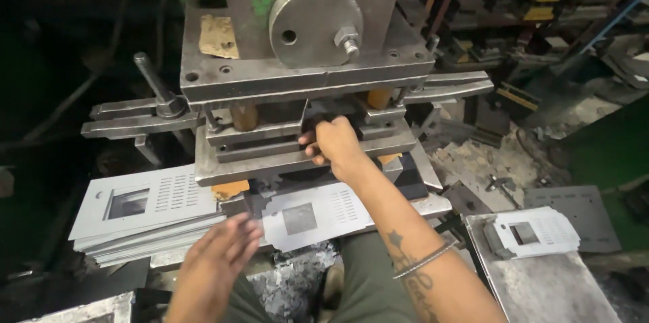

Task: Operating a manual industrial press to stamp and shape metal sheets.

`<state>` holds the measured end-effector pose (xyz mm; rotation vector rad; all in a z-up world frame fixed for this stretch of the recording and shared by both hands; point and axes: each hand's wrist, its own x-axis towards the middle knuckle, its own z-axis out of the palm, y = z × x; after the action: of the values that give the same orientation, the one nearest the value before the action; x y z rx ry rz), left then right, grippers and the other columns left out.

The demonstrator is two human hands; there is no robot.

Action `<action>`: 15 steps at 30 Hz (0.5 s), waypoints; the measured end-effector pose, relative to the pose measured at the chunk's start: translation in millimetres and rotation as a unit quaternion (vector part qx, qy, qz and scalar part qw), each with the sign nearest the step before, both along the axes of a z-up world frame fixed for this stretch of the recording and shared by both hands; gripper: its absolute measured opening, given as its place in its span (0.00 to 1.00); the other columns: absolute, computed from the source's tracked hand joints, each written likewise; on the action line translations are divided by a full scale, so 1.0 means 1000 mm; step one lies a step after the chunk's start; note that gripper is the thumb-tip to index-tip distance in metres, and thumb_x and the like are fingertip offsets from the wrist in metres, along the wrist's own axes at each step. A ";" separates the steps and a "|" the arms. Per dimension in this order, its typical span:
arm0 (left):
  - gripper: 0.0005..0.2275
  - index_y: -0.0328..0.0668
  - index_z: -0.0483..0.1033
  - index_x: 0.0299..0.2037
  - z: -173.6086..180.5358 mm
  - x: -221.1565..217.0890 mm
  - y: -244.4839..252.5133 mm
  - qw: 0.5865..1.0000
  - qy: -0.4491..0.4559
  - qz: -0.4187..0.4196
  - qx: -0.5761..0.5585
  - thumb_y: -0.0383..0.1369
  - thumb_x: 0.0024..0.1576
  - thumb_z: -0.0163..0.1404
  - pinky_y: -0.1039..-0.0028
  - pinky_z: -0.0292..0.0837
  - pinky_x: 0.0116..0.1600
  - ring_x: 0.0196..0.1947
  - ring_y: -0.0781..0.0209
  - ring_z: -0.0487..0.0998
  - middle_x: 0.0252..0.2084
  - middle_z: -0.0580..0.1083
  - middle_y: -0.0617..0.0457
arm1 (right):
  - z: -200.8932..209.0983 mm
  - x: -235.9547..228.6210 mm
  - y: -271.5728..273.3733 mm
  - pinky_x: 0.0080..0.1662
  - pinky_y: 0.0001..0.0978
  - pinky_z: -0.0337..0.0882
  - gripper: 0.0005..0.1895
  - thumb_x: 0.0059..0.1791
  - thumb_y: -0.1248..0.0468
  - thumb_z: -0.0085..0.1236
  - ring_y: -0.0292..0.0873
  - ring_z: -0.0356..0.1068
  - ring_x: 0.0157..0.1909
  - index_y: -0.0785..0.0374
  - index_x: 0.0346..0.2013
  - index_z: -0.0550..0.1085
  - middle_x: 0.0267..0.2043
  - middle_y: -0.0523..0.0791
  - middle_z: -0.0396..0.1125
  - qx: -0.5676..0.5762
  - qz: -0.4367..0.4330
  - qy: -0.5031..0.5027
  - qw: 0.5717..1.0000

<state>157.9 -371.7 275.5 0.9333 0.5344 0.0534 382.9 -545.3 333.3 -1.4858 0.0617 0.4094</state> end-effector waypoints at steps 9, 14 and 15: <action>0.16 0.25 0.70 0.57 0.012 -0.034 0.090 0.970 0.073 0.193 0.127 0.32 0.64 0.47 0.56 0.75 0.62 0.56 0.44 0.80 0.53 0.76 0.34 | -0.011 0.017 0.002 0.20 0.28 0.51 0.10 0.46 0.77 0.35 0.37 0.58 0.22 0.71 0.35 0.68 0.28 0.50 0.64 0.150 -0.063 0.122 0.979; 0.13 0.24 0.73 0.58 -0.047 -0.050 0.149 0.857 -0.009 0.280 0.432 0.31 0.72 0.51 0.63 0.73 0.55 0.55 0.47 0.78 0.52 0.76 0.32 | -0.003 0.009 0.004 0.20 0.28 0.51 0.10 0.46 0.77 0.35 0.36 0.56 0.22 0.69 0.33 0.68 0.28 0.49 0.64 0.129 -0.048 0.105 0.985; 0.15 0.22 0.71 0.61 -0.067 -0.048 0.165 0.806 -0.018 0.328 0.493 0.30 0.71 0.54 0.65 0.73 0.58 0.56 0.48 0.77 0.56 0.75 0.32 | -0.003 0.009 0.004 0.20 0.28 0.51 0.10 0.46 0.77 0.35 0.36 0.56 0.21 0.69 0.33 0.68 0.27 0.49 0.64 0.127 -0.046 0.100 0.986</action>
<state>110.2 -206.9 208.4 1.7093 0.7911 1.0677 392.1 -541.3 330.7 -1.1833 0.2302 0.4724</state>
